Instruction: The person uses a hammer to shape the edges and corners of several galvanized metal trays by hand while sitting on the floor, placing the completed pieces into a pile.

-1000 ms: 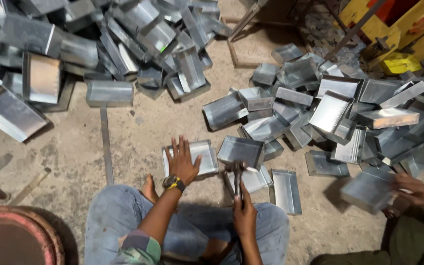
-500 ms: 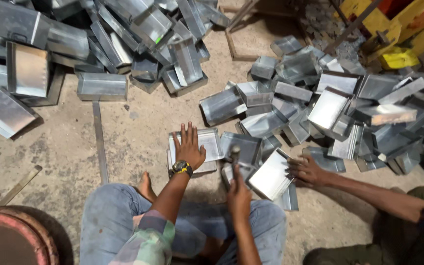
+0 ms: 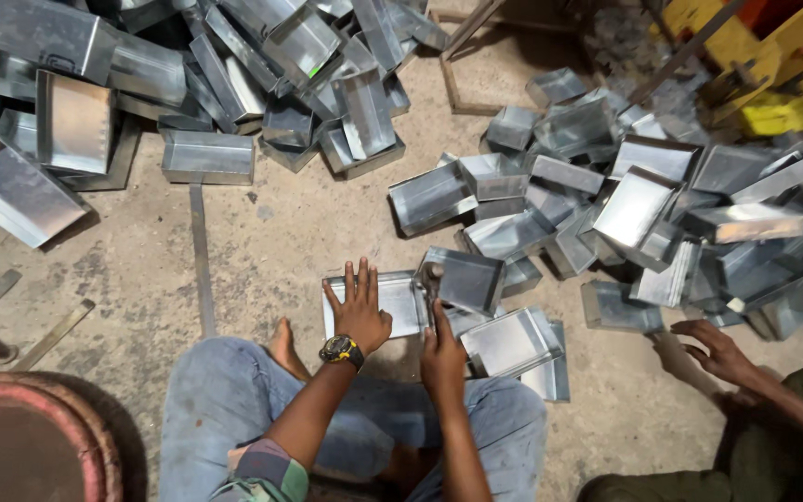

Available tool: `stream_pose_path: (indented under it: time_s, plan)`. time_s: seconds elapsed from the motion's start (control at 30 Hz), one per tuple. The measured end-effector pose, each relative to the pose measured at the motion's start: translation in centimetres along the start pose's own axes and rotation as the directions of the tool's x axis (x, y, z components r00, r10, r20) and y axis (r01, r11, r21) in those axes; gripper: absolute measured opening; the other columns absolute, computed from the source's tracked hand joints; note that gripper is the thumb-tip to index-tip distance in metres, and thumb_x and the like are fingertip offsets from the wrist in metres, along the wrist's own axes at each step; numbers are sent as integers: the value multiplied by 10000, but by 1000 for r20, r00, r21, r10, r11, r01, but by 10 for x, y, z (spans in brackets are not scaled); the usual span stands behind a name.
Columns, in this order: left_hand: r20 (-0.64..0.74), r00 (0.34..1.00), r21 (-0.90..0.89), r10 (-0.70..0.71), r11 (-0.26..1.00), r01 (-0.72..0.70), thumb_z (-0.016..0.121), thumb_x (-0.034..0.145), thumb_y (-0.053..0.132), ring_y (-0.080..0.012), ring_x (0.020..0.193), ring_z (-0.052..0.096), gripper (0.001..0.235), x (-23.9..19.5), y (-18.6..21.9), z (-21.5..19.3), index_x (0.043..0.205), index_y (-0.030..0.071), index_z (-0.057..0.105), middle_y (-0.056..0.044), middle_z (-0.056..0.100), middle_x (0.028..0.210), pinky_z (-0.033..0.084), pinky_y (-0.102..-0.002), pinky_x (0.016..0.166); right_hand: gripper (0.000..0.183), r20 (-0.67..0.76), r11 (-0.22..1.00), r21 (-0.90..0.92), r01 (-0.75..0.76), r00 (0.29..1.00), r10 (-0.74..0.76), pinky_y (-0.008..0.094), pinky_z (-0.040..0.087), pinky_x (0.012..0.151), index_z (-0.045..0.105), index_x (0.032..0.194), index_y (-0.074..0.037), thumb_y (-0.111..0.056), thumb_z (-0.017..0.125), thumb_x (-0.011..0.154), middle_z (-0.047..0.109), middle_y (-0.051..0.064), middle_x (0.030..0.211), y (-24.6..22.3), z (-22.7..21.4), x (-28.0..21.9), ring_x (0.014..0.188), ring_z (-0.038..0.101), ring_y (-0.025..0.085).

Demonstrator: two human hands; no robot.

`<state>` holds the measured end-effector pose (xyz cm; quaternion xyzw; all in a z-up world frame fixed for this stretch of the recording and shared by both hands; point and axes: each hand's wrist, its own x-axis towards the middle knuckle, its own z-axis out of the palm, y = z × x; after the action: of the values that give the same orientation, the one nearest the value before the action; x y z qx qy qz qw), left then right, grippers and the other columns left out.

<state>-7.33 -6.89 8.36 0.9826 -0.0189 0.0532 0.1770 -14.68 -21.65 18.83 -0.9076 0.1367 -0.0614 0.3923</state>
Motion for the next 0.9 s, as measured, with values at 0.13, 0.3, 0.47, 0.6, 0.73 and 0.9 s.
stream_pose_path:
  time_s: [0.13,0.3,0.47,0.6,0.73,0.9]
  plan:
    - [-53,999,83,12,996,-7,553,944,219,-365,1364,460,368,57,-15,-1,1272,53,533,-171,562,1384,254,-637,1228,536,-118,999,49,-24,993,30,466,536,854,512,1509,-258,-171,573,984,712,246,1160,29,12,18,1020,699,422]
    - [54,996,-9,-75,997,76,553,903,90,-341,998,667,332,70,-19,-16,1228,32,587,-147,670,1045,582,-451,793,531,-169,992,114,56,985,-36,447,539,860,513,1502,-228,-156,565,979,727,214,1183,72,-10,0,1052,706,373]
    - [206,966,-40,155,988,-150,579,874,235,-341,1278,579,457,32,-7,-40,1293,53,582,-162,644,1266,554,-462,975,545,-180,981,193,-20,982,56,355,533,658,526,1519,-241,-160,589,984,765,135,920,45,-13,6,683,639,200]
    - [-71,976,-18,204,978,-206,651,689,358,-398,1515,191,931,32,5,-30,1477,-54,375,-265,266,1614,163,-607,1192,536,-116,919,391,47,993,-1,288,429,529,504,1544,-169,-157,568,1012,602,76,737,20,-34,-13,586,486,96]
    - [-36,988,-41,151,988,-152,611,693,407,-332,1551,91,1002,53,-2,-26,1543,-53,347,-182,153,1672,21,-648,1199,517,-219,833,489,257,961,-168,259,410,513,487,1527,-73,-142,554,1019,606,39,773,0,-52,-27,586,497,75]
    - [39,987,-47,158,987,-156,535,807,434,-329,1579,68,718,50,-6,-19,1416,55,569,-157,121,1701,5,-699,1202,453,-355,836,195,514,831,-428,354,566,811,498,1501,-29,-113,533,1057,702,181,1155,10,-30,-16,960,709,252]
